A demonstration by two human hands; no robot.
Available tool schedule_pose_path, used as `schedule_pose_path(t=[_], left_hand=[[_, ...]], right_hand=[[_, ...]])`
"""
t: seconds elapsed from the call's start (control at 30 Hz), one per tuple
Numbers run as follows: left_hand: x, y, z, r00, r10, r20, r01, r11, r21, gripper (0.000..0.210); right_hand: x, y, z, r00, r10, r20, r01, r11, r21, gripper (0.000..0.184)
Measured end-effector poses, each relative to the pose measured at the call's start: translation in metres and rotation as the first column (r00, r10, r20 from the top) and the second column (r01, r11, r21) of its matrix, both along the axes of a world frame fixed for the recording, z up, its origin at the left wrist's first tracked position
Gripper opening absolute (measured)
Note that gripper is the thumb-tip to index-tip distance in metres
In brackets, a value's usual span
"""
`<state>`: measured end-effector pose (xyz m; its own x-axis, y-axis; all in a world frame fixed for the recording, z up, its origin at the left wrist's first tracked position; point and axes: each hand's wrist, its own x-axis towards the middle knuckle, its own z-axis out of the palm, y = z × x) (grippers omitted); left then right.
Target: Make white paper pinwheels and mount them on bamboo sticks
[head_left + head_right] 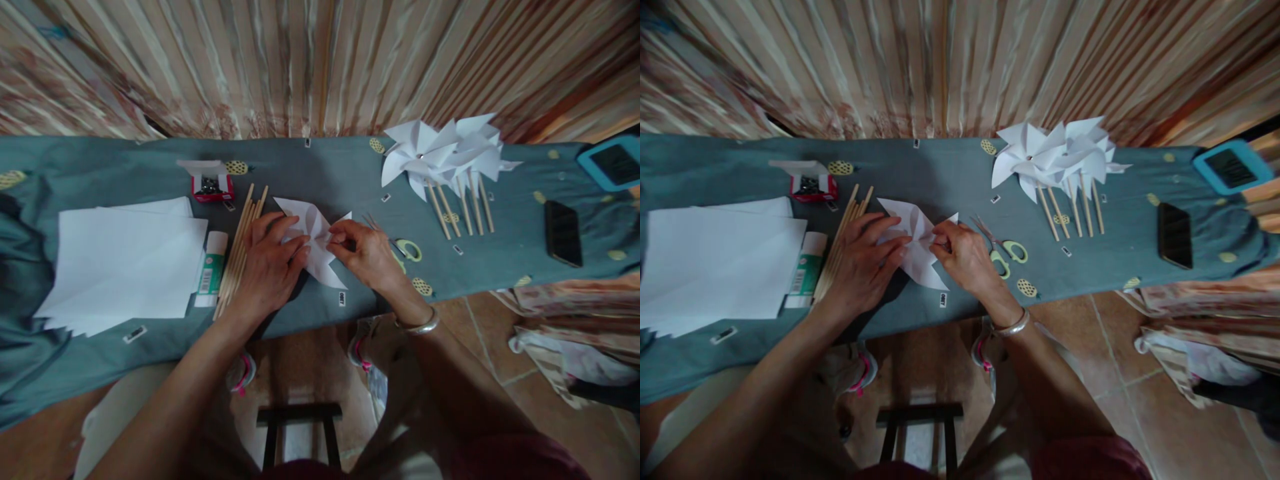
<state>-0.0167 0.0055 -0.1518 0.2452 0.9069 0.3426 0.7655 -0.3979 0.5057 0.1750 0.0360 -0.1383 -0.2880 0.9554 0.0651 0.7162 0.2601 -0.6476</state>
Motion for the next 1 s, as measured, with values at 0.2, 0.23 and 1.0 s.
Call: schedule_pose_path(t=[0.2, 0.23, 1.0], left_hand=[[-0.0004, 0.0007, -0.0010, 1.000, 0.004, -0.015, -0.004, 1.000, 0.003, 0.030], [-0.0001, 0.0009, -0.0021, 1.000, 0.009, -0.008, -0.009, 1.000, 0.007, 0.030], [0.0050, -0.0009, -0.0034, 1.000, -0.001, -0.007, 0.001, 0.999, -0.043, 0.026]], right_hand=[[0.0005, -0.0004, -0.0015, 1.000, 0.011, 0.002, -0.011, 1.000, 0.006, 0.016], [0.0006, -0.0002, -0.0016, 1.000, 0.016, 0.011, -0.016, 1.000, 0.009, 0.016], [-0.0017, 0.0005, -0.0018, 0.990, 0.050, 0.133, -0.060, 0.996, 0.072, 0.017]])
